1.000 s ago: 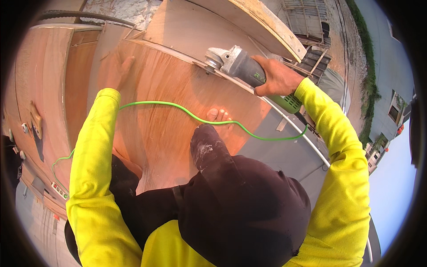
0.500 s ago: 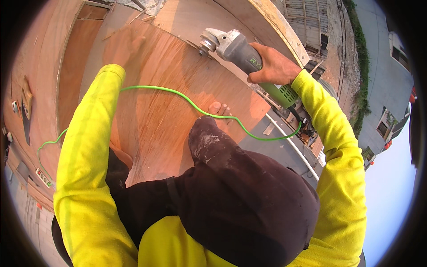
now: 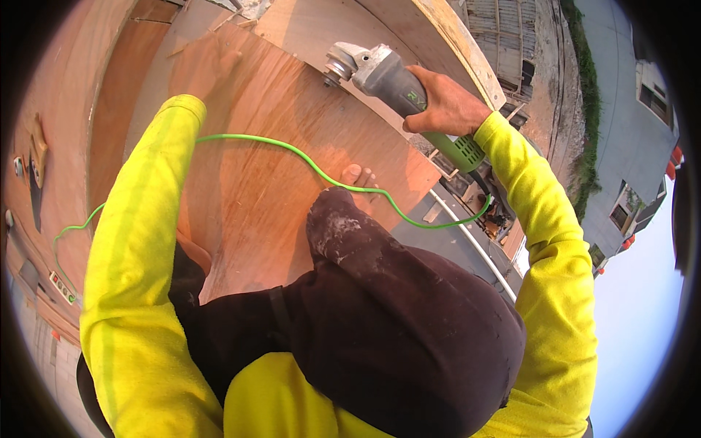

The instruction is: The person marks a wooden plank with a pencil and ruler, then uses an angle grinder to cut along the marked line. After cutting, the person hammers a nail into the plank.

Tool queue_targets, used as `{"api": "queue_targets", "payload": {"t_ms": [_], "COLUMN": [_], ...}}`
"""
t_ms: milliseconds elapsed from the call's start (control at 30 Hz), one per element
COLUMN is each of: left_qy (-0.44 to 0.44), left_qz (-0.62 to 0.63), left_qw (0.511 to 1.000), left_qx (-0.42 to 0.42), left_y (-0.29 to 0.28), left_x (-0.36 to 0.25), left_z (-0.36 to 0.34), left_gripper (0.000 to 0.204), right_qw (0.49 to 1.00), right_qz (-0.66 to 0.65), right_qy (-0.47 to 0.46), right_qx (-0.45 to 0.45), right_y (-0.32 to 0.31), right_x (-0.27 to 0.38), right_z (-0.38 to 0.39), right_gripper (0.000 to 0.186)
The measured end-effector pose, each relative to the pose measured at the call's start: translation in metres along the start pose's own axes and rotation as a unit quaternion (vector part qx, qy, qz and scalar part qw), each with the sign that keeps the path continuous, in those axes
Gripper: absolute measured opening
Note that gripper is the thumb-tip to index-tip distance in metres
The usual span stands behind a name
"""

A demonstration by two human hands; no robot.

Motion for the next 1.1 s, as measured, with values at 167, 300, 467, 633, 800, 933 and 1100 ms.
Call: {"api": "queue_targets", "payload": {"t_ms": [167, 300, 467, 633, 800, 933, 1100], "left_qy": [0.007, 0.017, 0.032, 0.039, 0.038, 0.039, 0.045], "left_qz": [-0.006, 0.021, 0.03, 0.009, 0.01, 0.007, 0.005], "left_qw": [0.999, 0.999, 0.999, 0.998, 0.998, 0.998, 0.998], "left_qx": [-0.036, -0.03, -0.027, -0.056, -0.052, -0.048, -0.052], "left_y": [-0.001, 0.004, 0.01, 0.01, 0.009, 0.008, 0.005], "left_x": [-0.002, 0.004, 0.01, 0.011, 0.011, 0.01, 0.006], "left_z": [0.003, 0.001, -0.005, -0.005, -0.005, -0.003, -0.002], "left_gripper": [0.045, 0.05, 0.048, 0.049, 0.05, 0.05, 0.048], "right_qw": [1.0, 0.999, 1.0, 1.0, 1.0, 1.0, 1.0], "right_qz": [0.001, 0.019, 0.002, -0.011, -0.012, -0.003, -0.013], "right_qy": [0.004, 0.015, 0.0, -0.005, -0.006, 0.002, -0.013], "right_qx": [0.019, 0.038, 0.012, 0.011, -0.001, 0.024, 0.006], "right_y": [-0.003, -0.004, 0.003, 0.002, 0.003, 0.0, 0.002], "right_x": [0.001, -0.008, -0.022, -0.01, -0.011, -0.004, -0.005], "right_z": [0.001, 0.004, 0.01, 0.003, -0.001, -0.005, -0.005], "right_gripper": [0.07, 0.071, 0.072, 0.072, 0.072, 0.072, 0.072]}}
Point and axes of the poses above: each hand's wrist, its own z-axis away from the middle knuckle, its own y-axis out of the palm, x = y × z, the point moved 3 cm from there along -z, towards the middle knuckle, and after that the axes turned 1 degree about -z, right-handed, at the moved point
